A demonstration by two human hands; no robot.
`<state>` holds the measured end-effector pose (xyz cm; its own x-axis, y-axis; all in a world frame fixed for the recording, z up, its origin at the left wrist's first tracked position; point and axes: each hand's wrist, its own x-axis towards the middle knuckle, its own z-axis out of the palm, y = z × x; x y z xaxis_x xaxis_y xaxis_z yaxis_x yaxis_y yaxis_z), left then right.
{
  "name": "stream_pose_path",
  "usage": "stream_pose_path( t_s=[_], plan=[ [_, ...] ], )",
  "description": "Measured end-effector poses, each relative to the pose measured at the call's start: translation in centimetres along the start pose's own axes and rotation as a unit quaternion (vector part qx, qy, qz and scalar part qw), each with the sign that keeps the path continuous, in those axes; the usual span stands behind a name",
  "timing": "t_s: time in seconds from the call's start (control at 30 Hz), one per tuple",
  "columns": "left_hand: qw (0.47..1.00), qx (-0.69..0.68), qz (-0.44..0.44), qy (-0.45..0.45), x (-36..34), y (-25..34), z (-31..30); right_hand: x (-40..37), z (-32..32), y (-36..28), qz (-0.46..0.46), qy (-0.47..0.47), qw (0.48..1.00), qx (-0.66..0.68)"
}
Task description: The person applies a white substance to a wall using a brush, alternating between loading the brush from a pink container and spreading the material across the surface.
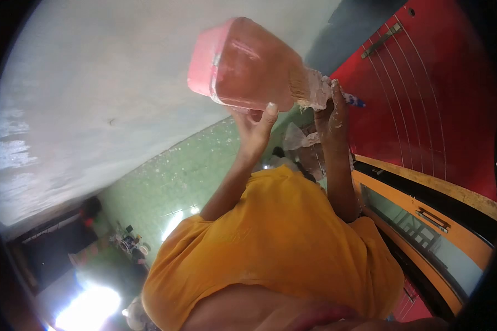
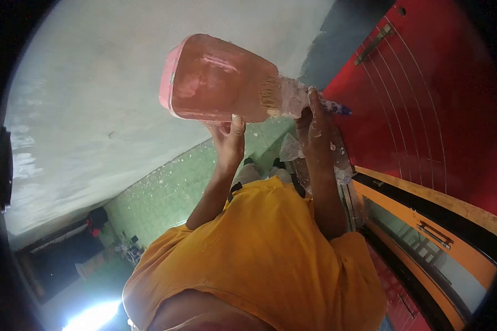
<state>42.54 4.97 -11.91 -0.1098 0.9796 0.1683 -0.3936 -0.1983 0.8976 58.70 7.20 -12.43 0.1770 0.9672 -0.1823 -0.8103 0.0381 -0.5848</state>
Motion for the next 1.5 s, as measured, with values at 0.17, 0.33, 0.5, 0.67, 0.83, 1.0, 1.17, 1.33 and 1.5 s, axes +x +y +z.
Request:
stream_pose_path(
  t_s=[0.17, 0.33, 0.5, 0.67, 0.83, 1.0, 1.17, 1.33, 1.5],
  plan=[
    [1.000, -0.022, 0.001, 0.011, 1.2, 0.6, -0.6, 0.8, -0.3, 2.6, 0.042, 0.033, 0.992, 0.119],
    [1.000, 0.015, -0.011, -0.020, 2.6, 1.4, -2.4, 0.6, 2.6, 3.2, -0.117, 0.062, 0.991, 0.029],
    [0.997, 0.051, 0.003, -0.066, 3.9, 2.6, -5.1, -0.6, 8.8, 2.5, -0.311, -0.015, 0.854, -0.418],
    [0.993, 0.088, -0.028, -0.069, 3.5, 2.7, -7.4, -0.4, 11.3, 6.0, -0.335, -0.046, 0.751, -0.566],
    [0.995, 0.051, -0.025, -0.080, 3.6, 2.7, -9.4, -1.4, 11.3, 8.2, -0.352, 0.000, 0.812, -0.465],
    [0.999, 0.005, -0.020, -0.045, 3.7, 2.8, -9.7, -2.2, 9.7, 9.0, -0.286, 0.144, 0.902, -0.290],
    [0.998, -0.053, -0.042, 0.013, 3.2, 4.3, -8.2, -1.6, 8.3, 9.5, -0.237, 0.194, 0.948, -0.083],
    [0.997, -0.015, -0.066, -0.044, 3.2, 3.5, -10.3, 0.1, 5.9, 9.1, -0.221, 0.205, 0.953, -0.004],
    [1.000, -0.002, -0.015, -0.018, 2.9, 3.2, -9.3, 4.0, 3.6, 5.7, -0.191, 0.175, 0.965, -0.030]
  ],
)
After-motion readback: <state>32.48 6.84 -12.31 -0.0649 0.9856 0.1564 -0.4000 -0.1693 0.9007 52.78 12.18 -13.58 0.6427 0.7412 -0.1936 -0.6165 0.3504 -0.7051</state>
